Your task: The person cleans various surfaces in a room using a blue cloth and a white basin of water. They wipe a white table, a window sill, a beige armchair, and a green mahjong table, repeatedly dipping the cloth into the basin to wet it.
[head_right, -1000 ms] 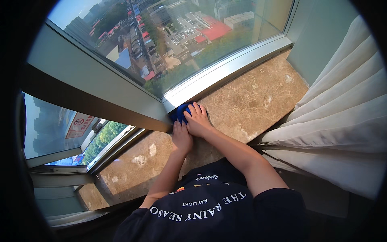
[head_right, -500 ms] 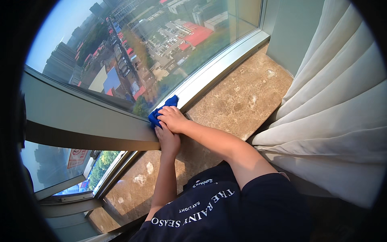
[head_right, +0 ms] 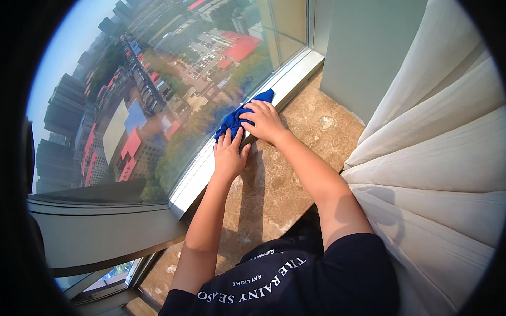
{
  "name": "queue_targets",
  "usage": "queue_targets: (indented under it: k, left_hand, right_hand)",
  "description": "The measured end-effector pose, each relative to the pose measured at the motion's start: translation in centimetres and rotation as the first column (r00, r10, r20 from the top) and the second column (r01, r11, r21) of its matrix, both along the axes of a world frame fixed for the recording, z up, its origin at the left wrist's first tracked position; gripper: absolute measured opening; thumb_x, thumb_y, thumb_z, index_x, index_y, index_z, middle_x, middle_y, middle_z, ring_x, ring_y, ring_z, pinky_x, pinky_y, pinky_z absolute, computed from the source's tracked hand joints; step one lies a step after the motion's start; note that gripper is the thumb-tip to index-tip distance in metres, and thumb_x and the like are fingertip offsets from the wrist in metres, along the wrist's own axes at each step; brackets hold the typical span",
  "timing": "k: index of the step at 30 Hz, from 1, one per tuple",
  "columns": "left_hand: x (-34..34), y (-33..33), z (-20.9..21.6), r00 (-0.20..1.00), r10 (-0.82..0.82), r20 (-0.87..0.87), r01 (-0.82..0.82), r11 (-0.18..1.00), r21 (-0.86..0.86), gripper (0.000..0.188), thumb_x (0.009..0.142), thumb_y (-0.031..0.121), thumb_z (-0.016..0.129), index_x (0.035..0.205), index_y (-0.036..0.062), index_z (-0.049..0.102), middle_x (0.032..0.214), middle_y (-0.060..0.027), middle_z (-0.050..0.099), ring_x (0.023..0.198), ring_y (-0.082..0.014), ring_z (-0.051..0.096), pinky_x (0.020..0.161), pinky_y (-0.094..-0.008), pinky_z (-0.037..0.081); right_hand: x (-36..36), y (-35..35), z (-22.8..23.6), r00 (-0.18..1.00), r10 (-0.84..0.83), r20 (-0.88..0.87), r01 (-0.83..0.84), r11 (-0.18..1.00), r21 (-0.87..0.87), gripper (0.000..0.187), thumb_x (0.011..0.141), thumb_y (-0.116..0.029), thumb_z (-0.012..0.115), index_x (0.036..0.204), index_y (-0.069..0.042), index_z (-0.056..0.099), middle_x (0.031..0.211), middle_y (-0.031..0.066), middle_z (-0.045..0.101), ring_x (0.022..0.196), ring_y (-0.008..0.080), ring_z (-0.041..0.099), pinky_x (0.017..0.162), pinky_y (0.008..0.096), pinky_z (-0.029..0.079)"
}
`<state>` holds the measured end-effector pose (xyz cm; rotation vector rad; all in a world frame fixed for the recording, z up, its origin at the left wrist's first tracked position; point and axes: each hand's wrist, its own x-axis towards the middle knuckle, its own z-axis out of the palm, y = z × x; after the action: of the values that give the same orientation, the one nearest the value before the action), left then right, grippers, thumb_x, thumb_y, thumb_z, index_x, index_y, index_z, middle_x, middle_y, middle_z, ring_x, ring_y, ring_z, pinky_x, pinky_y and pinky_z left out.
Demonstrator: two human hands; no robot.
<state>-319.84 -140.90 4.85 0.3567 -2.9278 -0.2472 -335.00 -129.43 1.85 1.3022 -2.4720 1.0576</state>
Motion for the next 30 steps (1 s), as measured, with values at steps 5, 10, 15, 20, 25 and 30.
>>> queue_targets:
  k: [5, 10, 15, 20, 25, 30]
  left_hand:
    - [-11.4, 3.1, 0.0, 0.985, -0.118, 0.123, 0.109, 0.991, 0.079, 0.060, 0.097, 0.043, 0.057, 0.151, 0.0221, 0.044, 0.156, -0.0183, 0.039, 0.140, -0.0381, 0.039, 0.113, -0.0563, 0.030]
    - [-18.7, 5.2, 0.3, 0.950, -0.188, 0.249, 0.159, 0.978, 0.134, 0.062, 0.099, 0.043, 0.052, 0.156, 0.0244, 0.035, 0.161, -0.0160, 0.030, 0.146, -0.0353, 0.032, 0.117, -0.0573, 0.026]
    - [-17.8, 4.8, -1.0, 0.964, -0.210, 0.163, 0.193, 0.974, 0.119, 0.063, 0.097, 0.031, 0.055, 0.155, 0.0197, 0.035, 0.162, -0.0165, 0.030, 0.149, -0.0357, 0.028, 0.119, -0.0558, 0.023]
    - [-10.9, 5.0, -3.3, 0.968, -0.242, -0.063, 0.243, 0.970, 0.023, 0.069, 0.093, 0.026, 0.060, 0.156, 0.0159, 0.032, 0.161, -0.0171, 0.030, 0.150, -0.0353, 0.025, 0.121, -0.0520, 0.018]
    - [-5.3, 4.0, -3.4, 0.963, -0.245, -0.110, 0.244, 0.970, -0.017, 0.068, 0.091, 0.025, 0.060, 0.154, 0.0125, 0.037, 0.161, -0.0179, 0.031, 0.149, -0.0365, 0.027, 0.121, -0.0523, 0.020]
    - [4.0, 2.0, -4.7, 0.950, -0.299, -0.090, 0.283, 0.946, -0.158, 0.064, 0.093, 0.032, 0.059, 0.150, 0.0075, 0.042, 0.161, -0.0173, 0.032, 0.149, -0.0362, 0.028, 0.120, -0.0536, 0.020]
  right_hand:
    - [-9.4, 4.3, -0.8, 0.970, -0.243, 0.028, 0.240, 0.967, 0.092, 0.029, 0.094, -0.037, 0.061, 0.115, -0.024, 0.075, 0.143, 0.0024, 0.054, 0.143, 0.0269, 0.036, 0.120, 0.0467, 0.018]
    - [-12.6, 5.0, -2.1, 0.875, -0.484, 0.020, 0.481, 0.873, 0.081, 0.031, 0.097, -0.030, 0.056, 0.125, -0.023, 0.070, 0.148, 0.0048, 0.050, 0.146, 0.0298, 0.030, 0.121, 0.0485, 0.017]
    - [-9.1, 4.3, -3.0, 0.840, -0.542, -0.027, 0.525, 0.825, -0.208, 0.027, 0.092, -0.015, 0.064, 0.118, -0.008, 0.070, 0.134, 0.0132, 0.055, 0.131, 0.0364, 0.044, 0.109, 0.0451, 0.040]
    - [-3.9, 3.9, -3.4, 0.827, -0.549, 0.121, 0.562, 0.813, -0.152, 0.032, 0.098, -0.019, 0.058, 0.126, -0.006, 0.064, 0.144, 0.0145, 0.047, 0.132, 0.0363, 0.044, 0.110, 0.0444, 0.040]
    - [3.2, 2.1, -4.3, 0.806, -0.586, 0.081, 0.592, 0.800, -0.097, 0.032, 0.096, -0.018, 0.057, 0.123, -0.004, 0.065, 0.137, 0.0165, 0.054, 0.131, 0.0342, 0.045, 0.108, 0.0456, 0.041]
    - [12.1, 1.4, -4.3, 0.854, -0.517, -0.053, 0.520, 0.847, 0.116, 0.027, 0.094, -0.021, 0.057, 0.115, -0.010, 0.071, 0.141, 0.0131, 0.054, 0.136, 0.0324, 0.040, 0.112, 0.0485, 0.031]
